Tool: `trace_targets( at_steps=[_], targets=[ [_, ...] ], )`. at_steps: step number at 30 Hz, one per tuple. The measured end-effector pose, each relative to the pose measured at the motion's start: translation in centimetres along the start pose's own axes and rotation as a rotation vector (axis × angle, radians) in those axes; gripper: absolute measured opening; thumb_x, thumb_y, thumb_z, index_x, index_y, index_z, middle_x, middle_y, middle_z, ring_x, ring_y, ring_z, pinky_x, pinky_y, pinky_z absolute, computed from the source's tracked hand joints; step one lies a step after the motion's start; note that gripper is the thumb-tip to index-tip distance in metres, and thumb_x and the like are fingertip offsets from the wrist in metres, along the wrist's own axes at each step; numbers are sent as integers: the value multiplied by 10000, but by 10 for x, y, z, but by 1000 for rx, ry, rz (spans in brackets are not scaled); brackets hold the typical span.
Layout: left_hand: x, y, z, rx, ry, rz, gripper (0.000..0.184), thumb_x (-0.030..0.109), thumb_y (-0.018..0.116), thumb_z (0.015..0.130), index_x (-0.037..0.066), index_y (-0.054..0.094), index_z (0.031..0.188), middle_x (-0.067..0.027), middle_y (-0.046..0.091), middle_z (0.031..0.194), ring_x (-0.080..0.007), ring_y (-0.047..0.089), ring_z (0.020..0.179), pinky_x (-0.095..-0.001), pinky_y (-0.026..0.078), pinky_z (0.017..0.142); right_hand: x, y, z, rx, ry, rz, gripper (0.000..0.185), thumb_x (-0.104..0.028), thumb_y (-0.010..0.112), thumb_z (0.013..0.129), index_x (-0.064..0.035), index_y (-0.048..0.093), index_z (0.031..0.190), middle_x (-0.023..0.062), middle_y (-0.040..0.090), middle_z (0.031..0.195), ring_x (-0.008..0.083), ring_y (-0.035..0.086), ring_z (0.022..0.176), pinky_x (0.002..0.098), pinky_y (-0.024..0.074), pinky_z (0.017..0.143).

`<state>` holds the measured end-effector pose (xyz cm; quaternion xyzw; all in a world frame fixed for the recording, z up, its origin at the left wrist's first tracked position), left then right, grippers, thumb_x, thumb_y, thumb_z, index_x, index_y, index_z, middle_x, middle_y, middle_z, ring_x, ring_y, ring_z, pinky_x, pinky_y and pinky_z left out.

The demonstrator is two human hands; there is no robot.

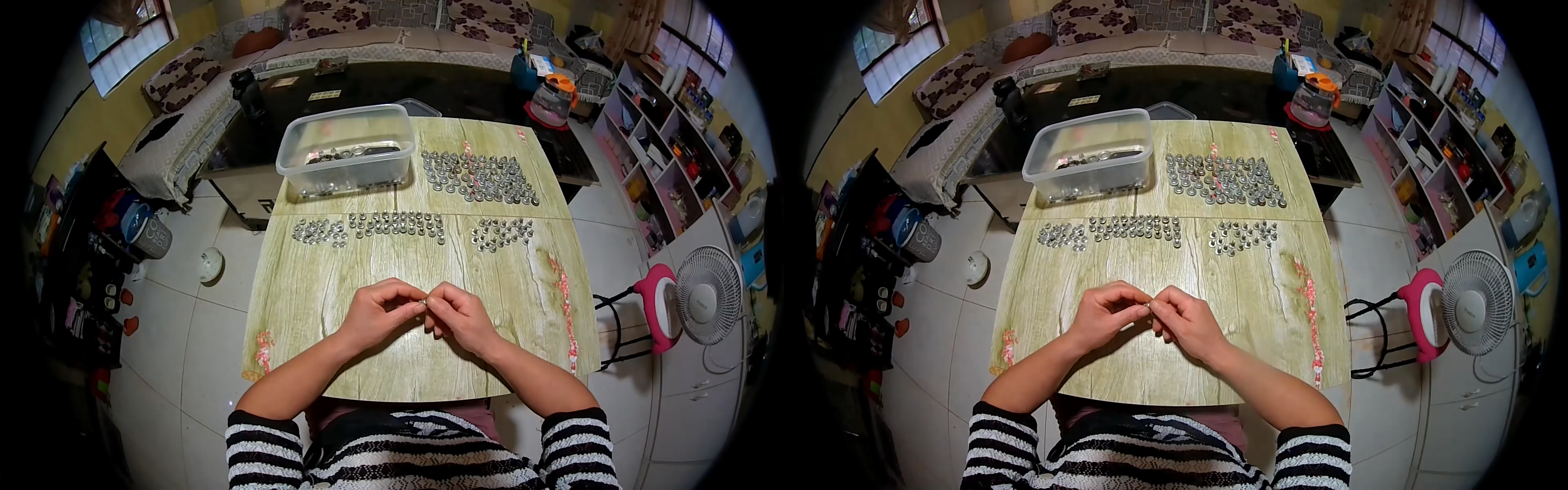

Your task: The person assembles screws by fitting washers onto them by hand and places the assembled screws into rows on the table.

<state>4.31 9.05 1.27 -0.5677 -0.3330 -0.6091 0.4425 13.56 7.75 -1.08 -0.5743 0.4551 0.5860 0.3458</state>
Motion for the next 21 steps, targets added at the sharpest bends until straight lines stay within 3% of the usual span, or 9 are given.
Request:
trace_targets(
  at_steps=[17, 21],
  targets=[
    [11, -1, -1, 29, 154, 76, 130, 56, 603, 736, -3, 596, 851, -52, 567, 807, -97, 556, 704, -206, 458, 613, 5, 3, -1, -35, 47, -47, 249, -227, 396, 873, -26, 494, 763, 19, 497, 575, 53, 430, 464, 174, 351, 430],
    [3, -1, -1, 45, 50, -6, 130, 51, 605, 732, -6, 595, 849, -56, 569, 811, -99, 560, 708, -208, 463, 617, 8, 4, 0, -55, 58, 10, 239, -220, 402, 871, -28, 493, 762, 17, 498, 582, 52, 433, 472, 174, 352, 433]
  ],
)
Point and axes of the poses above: each hand's wrist, its own z-axis towards the middle knuckle, its own y-axis out of the palm, x = y × z, the point moved 10 cm from there along z, towards the middle knuckle
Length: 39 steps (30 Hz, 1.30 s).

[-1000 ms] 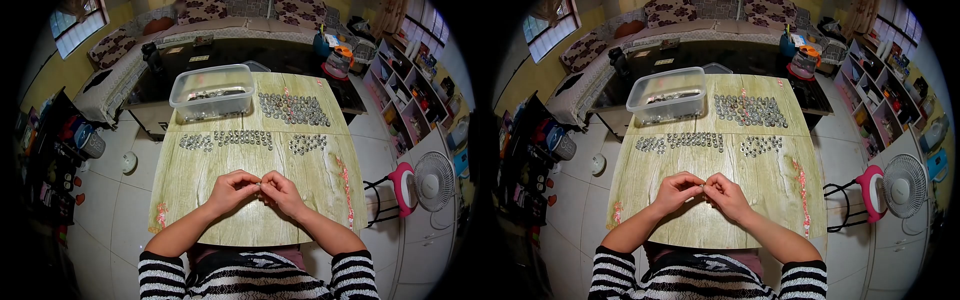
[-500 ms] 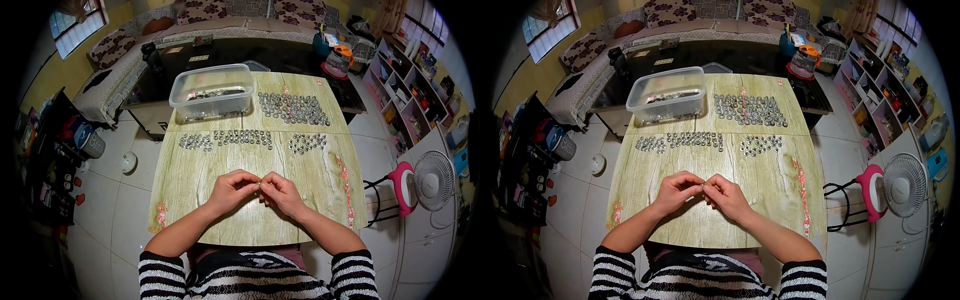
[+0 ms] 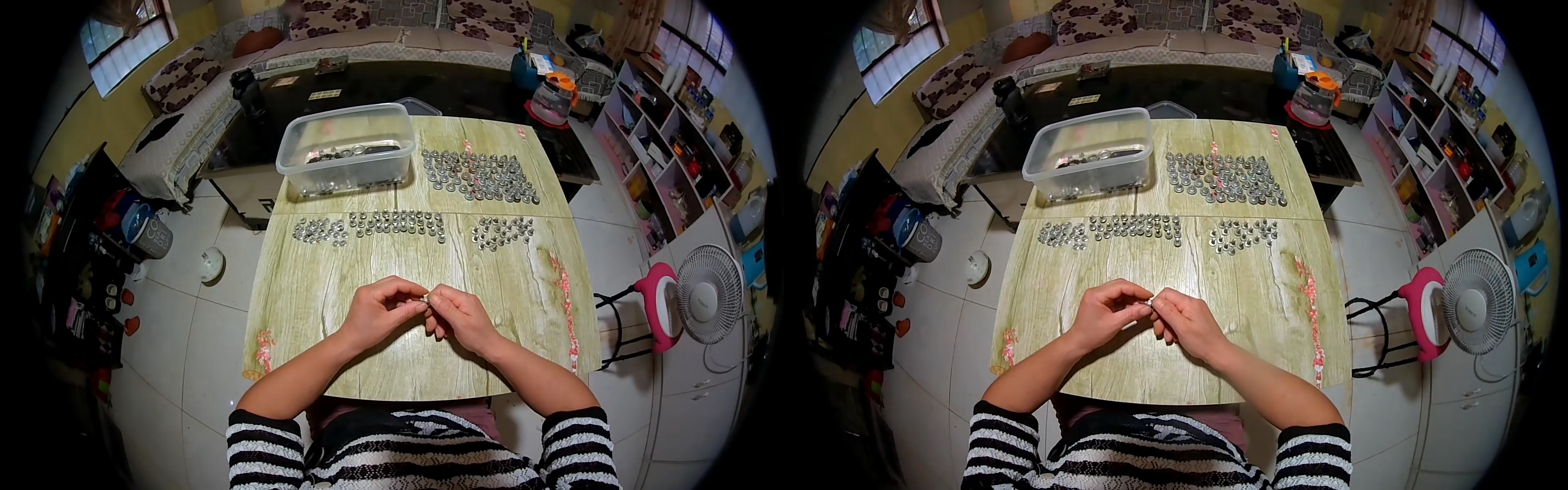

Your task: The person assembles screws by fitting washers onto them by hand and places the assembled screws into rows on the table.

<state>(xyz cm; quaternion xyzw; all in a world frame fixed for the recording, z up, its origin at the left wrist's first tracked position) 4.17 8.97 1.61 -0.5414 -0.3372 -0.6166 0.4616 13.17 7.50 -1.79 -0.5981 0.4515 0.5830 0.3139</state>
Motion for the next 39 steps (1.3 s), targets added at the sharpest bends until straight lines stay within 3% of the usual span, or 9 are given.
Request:
trace_targets(
  at_steps=[3, 5, 12, 15, 39],
  targets=[
    [-7, 1, 0, -22, -63, -14, 130, 50, 608, 730, -8, 595, 845, -54, 570, 800, -98, 562, 712, -209, 464, 616, -2, 2, 0, 2, 12, 28, 225, -214, 409, 869, -30, 492, 768, 14, 499, 587, 51, 433, 475, 173, 350, 434],
    [0, -4, 0, 19, -24, -25, 129, 53, 610, 728, -6, 595, 842, -51, 571, 782, -97, 563, 706, -208, 463, 615, -12, 0, -1, 74, -53, 30, 216, -214, 406, 870, -35, 486, 779, 12, 498, 587, 49, 433, 479, 172, 348, 435],
    [-1, 0, 0, -11, 11, 28, 127, 57, 613, 725, -4, 595, 836, -48, 571, 771, -100, 567, 687, -208, 463, 611, -1, 1, -1, 9, 12, 7, 202, -214, 412, 868, -38, 473, 791, 11, 498, 590, 48, 439, 492, 173, 359, 450],
    [-5, 1, -1, -36, -68, 0, 113, 11, 592, 732, -15, 578, 841, -47, 559, 813, -103, 552, 737, -216, 452, 654, -7, -1, -1, 35, -40, -18, 220, -224, 410, 870, -34, 476, 783, 13, 499, 588, 50, 436, 485, 171, 361, 451],
    [-4, 2, -1, -40, -3, 3, 116, 48, 601, 734, -7, 589, 835, -53, 572, 782, -91, 563, 690, -199, 461, 603, 1, 1, -1, 4, 40, 23, 237, -230, 433, 862, -25, 502, 764, 20, 504, 597, 49, 441, 469, 164, 358, 427]
  ],
)
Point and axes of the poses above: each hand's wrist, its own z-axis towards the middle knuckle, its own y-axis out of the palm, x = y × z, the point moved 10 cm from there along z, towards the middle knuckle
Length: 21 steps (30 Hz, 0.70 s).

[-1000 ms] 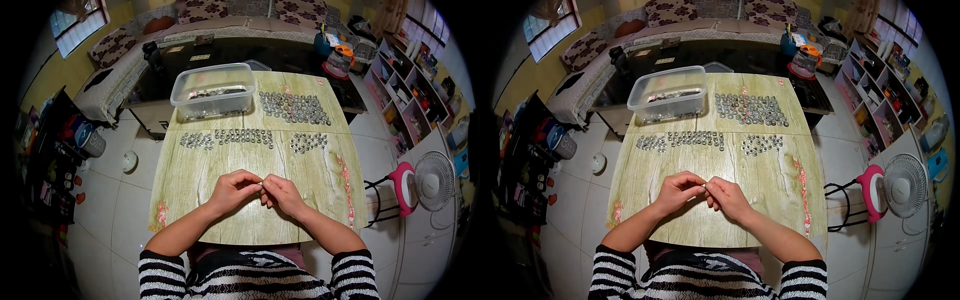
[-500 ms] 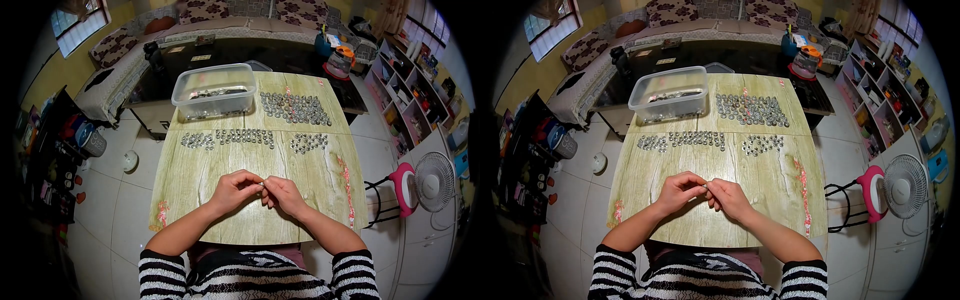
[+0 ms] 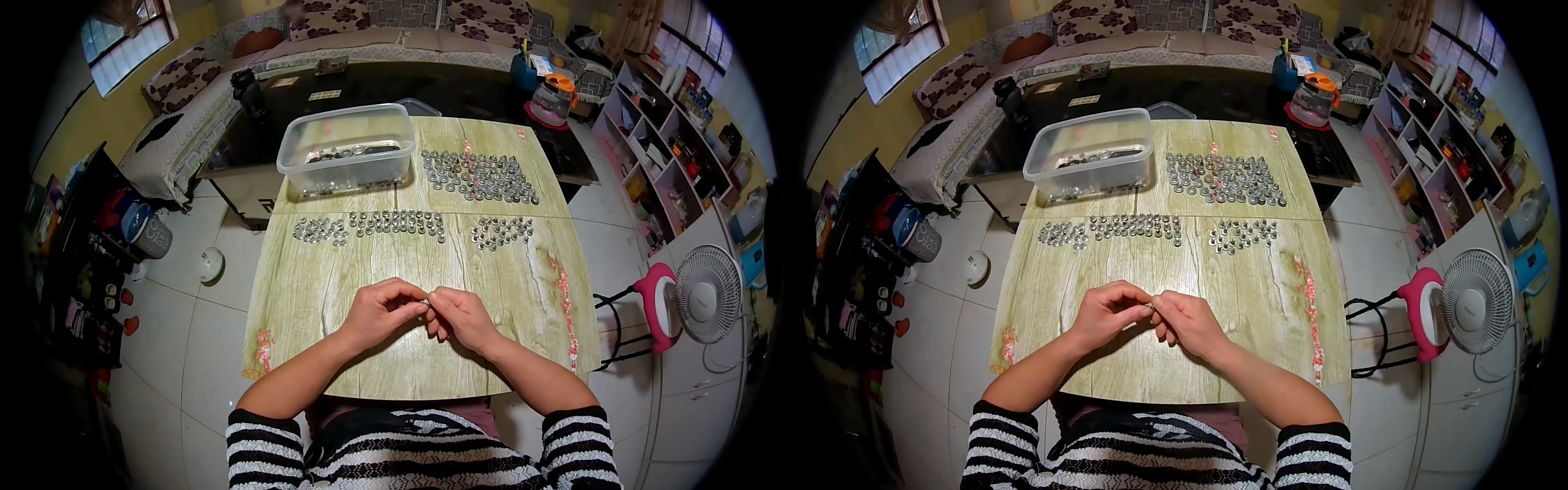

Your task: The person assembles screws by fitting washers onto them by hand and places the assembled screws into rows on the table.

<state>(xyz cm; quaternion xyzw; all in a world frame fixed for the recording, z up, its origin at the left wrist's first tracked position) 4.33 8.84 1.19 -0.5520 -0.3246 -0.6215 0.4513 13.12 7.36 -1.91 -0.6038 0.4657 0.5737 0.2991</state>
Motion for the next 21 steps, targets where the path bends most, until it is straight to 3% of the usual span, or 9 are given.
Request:
trace_targets(
  at_steps=[21],
  targets=[
    [4, 1, 0, -8, -19, -46, 113, 28, 602, 729, -21, 583, 830, -51, 559, 795, -90, 558, 702, -202, 464, 611, -1, 0, 0, 11, -35, 14, 260, -228, 381, 878, -32, 487, 745, 18, 506, 590, 50, 438, 470, 171, 350, 426]
  ],
)
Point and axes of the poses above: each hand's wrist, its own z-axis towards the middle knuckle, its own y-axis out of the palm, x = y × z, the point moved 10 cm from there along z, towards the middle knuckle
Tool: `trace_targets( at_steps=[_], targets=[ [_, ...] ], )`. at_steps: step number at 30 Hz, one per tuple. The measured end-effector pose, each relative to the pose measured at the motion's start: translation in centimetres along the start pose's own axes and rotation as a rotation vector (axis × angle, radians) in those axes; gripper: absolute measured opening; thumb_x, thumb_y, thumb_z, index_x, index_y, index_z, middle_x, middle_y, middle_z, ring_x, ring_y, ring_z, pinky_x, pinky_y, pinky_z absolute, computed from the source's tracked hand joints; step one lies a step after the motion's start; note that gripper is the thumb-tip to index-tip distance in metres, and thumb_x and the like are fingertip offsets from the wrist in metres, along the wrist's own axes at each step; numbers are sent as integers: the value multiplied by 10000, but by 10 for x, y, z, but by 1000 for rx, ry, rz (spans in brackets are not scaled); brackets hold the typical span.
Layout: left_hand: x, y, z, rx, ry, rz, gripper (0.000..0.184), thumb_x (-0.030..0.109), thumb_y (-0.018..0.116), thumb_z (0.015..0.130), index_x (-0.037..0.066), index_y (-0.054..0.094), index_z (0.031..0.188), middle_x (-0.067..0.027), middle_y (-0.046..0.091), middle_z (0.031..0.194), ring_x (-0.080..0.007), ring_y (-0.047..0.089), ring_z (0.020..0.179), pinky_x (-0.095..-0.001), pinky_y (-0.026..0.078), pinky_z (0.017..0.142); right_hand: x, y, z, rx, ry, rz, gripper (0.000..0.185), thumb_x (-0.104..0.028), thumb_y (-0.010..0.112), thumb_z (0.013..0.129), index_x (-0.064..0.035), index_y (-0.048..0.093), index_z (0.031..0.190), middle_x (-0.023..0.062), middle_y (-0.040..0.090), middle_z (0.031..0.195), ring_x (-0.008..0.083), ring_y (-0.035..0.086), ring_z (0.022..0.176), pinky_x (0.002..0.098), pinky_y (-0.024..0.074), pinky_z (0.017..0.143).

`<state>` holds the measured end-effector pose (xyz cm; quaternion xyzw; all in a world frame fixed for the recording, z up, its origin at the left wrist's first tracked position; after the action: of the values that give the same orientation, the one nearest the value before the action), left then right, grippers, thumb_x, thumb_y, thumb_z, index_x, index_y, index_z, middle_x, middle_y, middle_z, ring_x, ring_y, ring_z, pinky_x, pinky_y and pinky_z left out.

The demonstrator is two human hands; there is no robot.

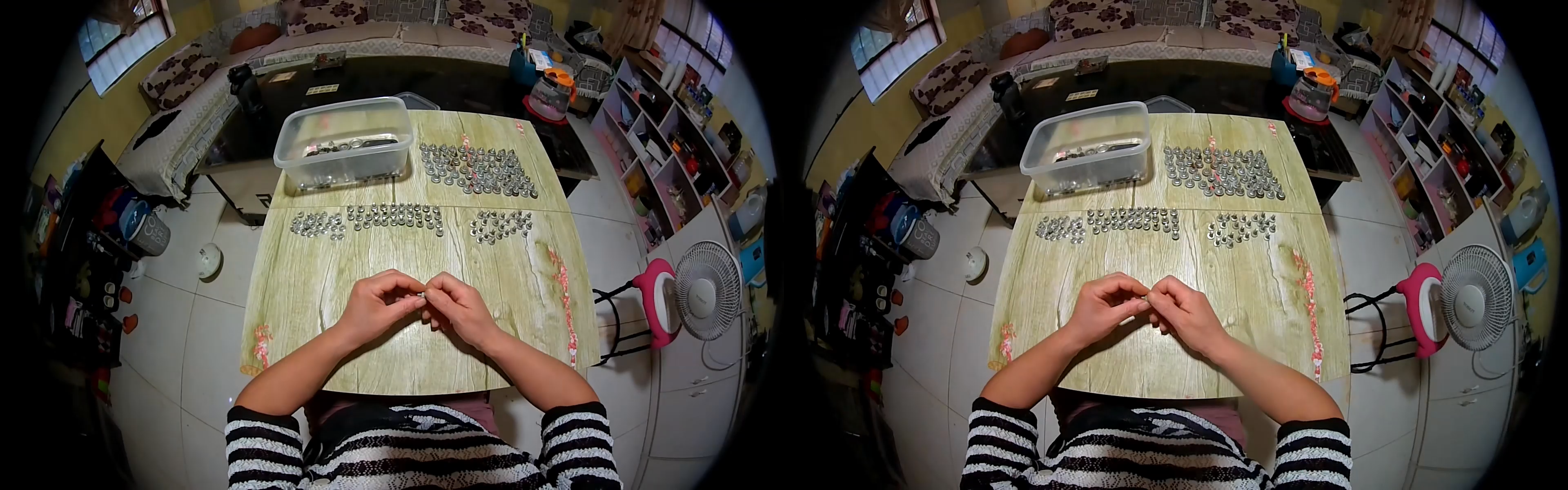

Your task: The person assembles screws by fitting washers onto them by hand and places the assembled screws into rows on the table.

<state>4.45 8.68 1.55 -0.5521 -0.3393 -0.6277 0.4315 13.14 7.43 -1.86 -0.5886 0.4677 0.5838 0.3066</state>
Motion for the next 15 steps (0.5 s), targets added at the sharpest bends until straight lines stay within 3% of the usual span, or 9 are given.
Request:
trace_targets(
  at_steps=[15],
  targets=[
    [-15, -4, -2, 13, -99, -71, 144, 40, 595, 740, -11, 576, 874, -44, 586, 783, -75, 548, 684, -193, 452, 616, -24, -11, -8, 113, -77, -67, 153, -162, 463, 842, -33, 494, 765, 0, 494, 598, 47, 446, 495, 180, 360, 437]
  ],
)
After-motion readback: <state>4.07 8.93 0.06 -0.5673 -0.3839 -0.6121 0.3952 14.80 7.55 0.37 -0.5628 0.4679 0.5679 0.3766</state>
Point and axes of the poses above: each hand's wrist, its own z-axis towards the middle knuckle, its own y-axis out of the palm, x = y × z, the point moved 10 cm from there along z, towards the middle knuckle
